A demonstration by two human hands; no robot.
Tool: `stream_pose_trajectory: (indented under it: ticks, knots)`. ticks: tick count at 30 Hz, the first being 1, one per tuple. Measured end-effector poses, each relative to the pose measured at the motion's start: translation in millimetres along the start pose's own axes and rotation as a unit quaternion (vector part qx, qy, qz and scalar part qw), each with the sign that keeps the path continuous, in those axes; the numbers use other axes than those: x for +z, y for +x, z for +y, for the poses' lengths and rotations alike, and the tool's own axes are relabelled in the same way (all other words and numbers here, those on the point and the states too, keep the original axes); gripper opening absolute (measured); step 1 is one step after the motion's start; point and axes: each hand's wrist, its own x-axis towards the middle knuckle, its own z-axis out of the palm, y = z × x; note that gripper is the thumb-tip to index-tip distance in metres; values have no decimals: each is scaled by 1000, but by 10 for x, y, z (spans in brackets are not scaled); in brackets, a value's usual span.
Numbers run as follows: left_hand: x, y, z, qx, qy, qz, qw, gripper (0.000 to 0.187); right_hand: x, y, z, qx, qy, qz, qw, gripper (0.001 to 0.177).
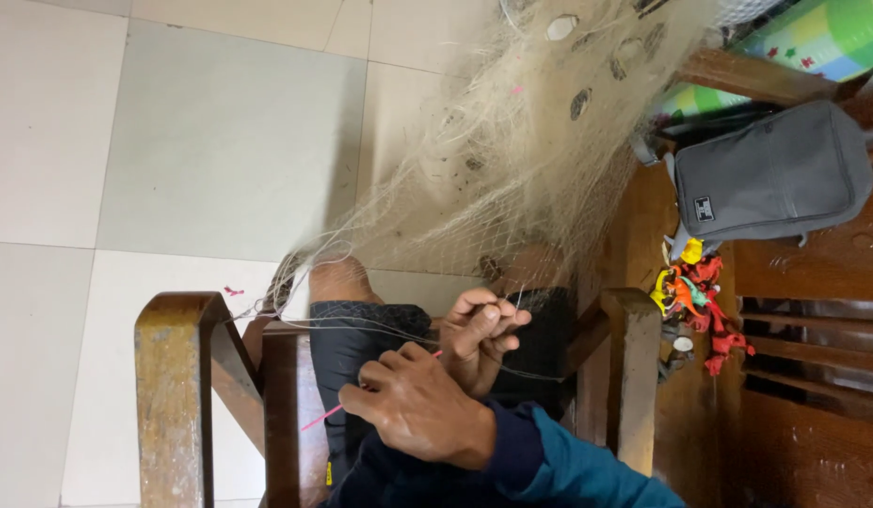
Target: Repairing a fine-mesh fishing net using a pink shuttle tool
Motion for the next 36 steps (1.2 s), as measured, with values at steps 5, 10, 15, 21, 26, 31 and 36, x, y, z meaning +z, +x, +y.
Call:
stream_pose_trajectory:
  ticks: [5, 10, 15, 21, 26, 31, 36]
  knots:
    - [-28, -75, -101, -10, 1, -9, 1000, 8, -77, -117, -42, 4, 18, 14, 1000, 13]
    - [41, -101, -76, -21, 5, -6, 1000, 11, -184, -173, -124, -21, 28, 29, 999, 7]
    - [140, -104, -26, -6, 50, 32, 998, 9, -184, -209, -202, -51, 19, 45, 997, 4]
    - [338, -123, 92, -18, 112, 103, 988, 18, -254, -163, -203, -65, 3, 49, 997, 2]
    - [481, -121, 195, -45, 144, 126, 980, 22, -321, -44, -202, -69, 12, 75, 995, 7]
    - [473, -69, 218, -46, 176, 125, 975, 20, -336, 74, -173, -71, 5, 64, 995, 8]
    - [439, -56, 217, -53, 180, 119, 975, 17, -337, 151, -149, -80, 3, 58, 995, 6]
